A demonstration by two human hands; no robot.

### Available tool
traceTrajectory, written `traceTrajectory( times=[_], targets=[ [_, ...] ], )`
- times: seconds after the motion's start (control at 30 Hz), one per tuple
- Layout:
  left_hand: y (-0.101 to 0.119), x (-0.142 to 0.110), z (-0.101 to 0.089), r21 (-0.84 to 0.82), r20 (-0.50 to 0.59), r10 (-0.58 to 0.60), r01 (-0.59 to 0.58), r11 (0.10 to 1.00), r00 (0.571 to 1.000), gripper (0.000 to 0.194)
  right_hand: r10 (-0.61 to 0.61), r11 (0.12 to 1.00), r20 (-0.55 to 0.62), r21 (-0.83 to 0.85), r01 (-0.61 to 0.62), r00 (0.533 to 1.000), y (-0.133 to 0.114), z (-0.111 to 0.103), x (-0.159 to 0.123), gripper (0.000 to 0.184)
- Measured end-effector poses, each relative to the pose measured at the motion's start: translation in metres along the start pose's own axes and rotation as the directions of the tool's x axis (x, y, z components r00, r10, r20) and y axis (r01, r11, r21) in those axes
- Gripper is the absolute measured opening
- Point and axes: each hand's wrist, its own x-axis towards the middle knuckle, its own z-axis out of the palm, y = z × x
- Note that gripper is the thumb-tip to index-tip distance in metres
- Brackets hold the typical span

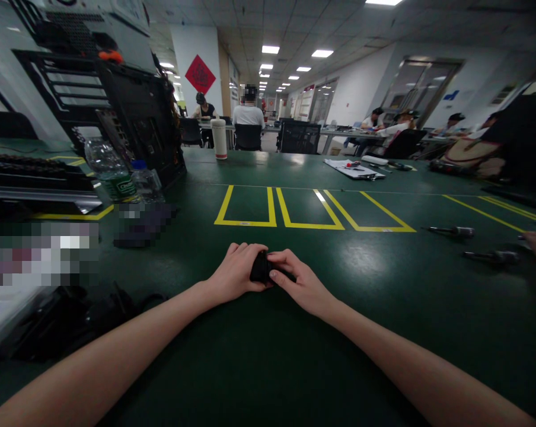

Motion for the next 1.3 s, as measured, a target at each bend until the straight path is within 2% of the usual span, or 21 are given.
traceTrajectory(
  times=[0.1, 0.3, 0.47, 0.6, 0.7, 0.83, 0.97, 1.17, 1.3],
  targets=[
    [0.0007, 0.0006, 0.0002, 0.003, -0.003, 0.003, -0.003, 1.000, 1.000, 0.056, -0.009, 1.000, -0.029, -0.009, 0.009, 1.000, 0.0007, 0.0006, 0.0015, 0.018],
    [0.0021, 0.0009, -0.0013, -0.004, 0.010, 0.003, -0.003, 1.000, 1.000, 0.055, 0.067, 0.998, -0.003, 0.018, -0.066, 0.998, -0.0015, -0.0002, 0.0024, 0.031],
    [0.0026, -0.0002, -0.0035, 0.002, 0.022, 0.000, 0.000, 1.000, 1.000, 0.054, 0.009, 1.000, 0.048, 0.022, -0.010, 0.999, -0.0028, -0.0022, -0.0001, 0.027],
    [0.0021, 0.0006, -0.0016, 0.016, 0.010, -0.005, 0.004, 1.000, 1.000, 0.056, -0.028, 0.999, -0.006, -0.040, 0.027, 1.000, -0.0012, -0.0018, 0.0009, 0.023],
    [0.0008, 0.0008, 0.0005, 0.021, -0.007, -0.005, 0.005, 1.000, 1.000, 0.057, -0.015, 1.000, -0.030, -0.024, 0.015, 0.999, -0.0004, -0.0006, 0.0030, 0.024],
    [-0.0007, 0.0004, 0.0012, 0.000, -0.011, 0.019, -0.019, 1.000, 1.000, 0.056, 0.051, 0.999, -0.002, 0.013, -0.051, 0.999, -0.0021, -0.0005, 0.0035, 0.032],
    [-0.0015, 0.0003, 0.0009, 0.023, -0.012, 0.010, -0.010, 1.000, 1.000, 0.057, 0.027, 0.999, 0.044, 0.017, -0.028, 0.999, -0.0023, -0.0014, 0.0013, 0.027],
    [-0.0004, -0.0003, -0.0004, 0.023, -0.004, 0.017, -0.017, 1.000, 1.000, 0.056, -0.010, 0.999, -0.037, -0.046, 0.009, 0.999, 0.0011, -0.0004, 0.0014, 0.022],
    [0.0008, -0.0006, -0.0011, 0.002, -0.001, 0.018, -0.018, 1.000, 1.000, 0.055, 0.056, 0.998, -0.031, 0.014, -0.055, 0.998, -0.0003, -0.0002, 0.0023, 0.031]
  ],
)
